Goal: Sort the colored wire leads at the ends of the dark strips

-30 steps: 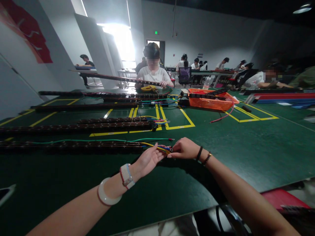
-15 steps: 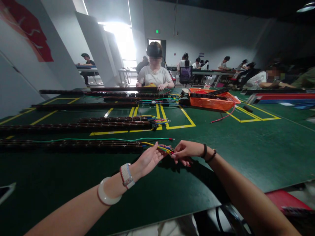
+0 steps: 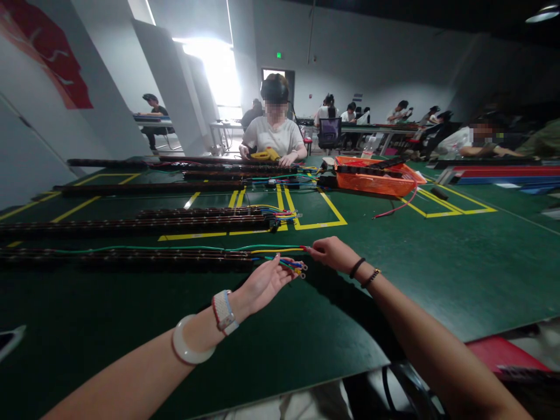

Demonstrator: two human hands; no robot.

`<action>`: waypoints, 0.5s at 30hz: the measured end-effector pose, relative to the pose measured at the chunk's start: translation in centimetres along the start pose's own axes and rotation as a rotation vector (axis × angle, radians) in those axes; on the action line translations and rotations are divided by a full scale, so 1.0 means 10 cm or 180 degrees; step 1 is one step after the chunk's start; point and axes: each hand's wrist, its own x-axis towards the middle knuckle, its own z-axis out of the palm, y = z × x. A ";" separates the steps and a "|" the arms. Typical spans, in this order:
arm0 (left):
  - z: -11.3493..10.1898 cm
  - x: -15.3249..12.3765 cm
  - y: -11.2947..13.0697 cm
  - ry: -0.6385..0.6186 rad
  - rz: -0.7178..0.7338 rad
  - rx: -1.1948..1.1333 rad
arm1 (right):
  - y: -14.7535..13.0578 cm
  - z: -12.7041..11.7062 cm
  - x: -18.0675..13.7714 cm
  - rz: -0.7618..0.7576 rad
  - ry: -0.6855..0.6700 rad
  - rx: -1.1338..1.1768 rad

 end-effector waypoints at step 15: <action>0.02 -0.01 0.00 0.0039 0.0009 0.0067 | -0.08 0.20 0.12 -0.0214 0.0030 -0.1735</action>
